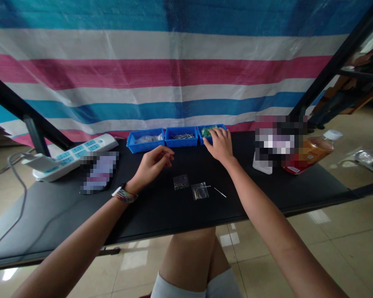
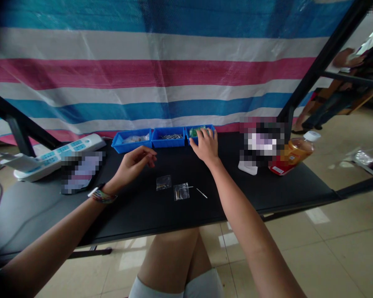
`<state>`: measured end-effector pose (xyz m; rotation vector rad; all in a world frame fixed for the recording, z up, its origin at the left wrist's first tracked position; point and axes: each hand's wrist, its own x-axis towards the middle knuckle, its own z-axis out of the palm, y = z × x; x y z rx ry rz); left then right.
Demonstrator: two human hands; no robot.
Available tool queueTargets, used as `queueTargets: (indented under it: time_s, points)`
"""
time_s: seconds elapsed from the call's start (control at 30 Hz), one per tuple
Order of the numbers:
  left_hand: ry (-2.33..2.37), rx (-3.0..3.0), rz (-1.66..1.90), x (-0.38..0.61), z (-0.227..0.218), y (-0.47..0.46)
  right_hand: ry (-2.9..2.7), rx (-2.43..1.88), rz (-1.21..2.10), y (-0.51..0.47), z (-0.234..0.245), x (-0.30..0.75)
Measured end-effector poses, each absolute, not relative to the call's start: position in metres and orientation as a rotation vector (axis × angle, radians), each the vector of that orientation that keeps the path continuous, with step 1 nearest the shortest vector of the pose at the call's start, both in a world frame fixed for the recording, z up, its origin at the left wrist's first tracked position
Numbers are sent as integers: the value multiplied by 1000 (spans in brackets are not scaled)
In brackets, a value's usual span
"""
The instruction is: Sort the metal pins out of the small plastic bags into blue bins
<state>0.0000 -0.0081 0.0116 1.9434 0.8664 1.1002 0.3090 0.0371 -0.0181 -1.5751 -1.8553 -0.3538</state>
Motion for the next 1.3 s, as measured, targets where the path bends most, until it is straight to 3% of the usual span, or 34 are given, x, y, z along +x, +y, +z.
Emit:
queueTargets:
  time_s: [0.13, 0.43, 0.73, 0.83, 1.1, 1.3]
  points:
    - [879, 2002, 1041, 0, 14, -8, -1817, -1526, -290, 34, -12, 309]
    - [667, 2501, 491, -3, 21, -10, -1856, -1270, -152, 13, -3, 281]
    - [767, 2374, 522, 5, 11, -18, -1906, -1181, 2, 7, -4, 269]
    - [817, 2180, 687, 6, 3, -11, -1892, -1054, 221, 3, -3, 262]
    - [781, 1766, 961, 8, 6, -4, -1629, -794, 1247, -16, -4, 228]
    - [781, 1721, 1031, 9, 9, -6, -1466, -716, 1422, -15, -4, 221]
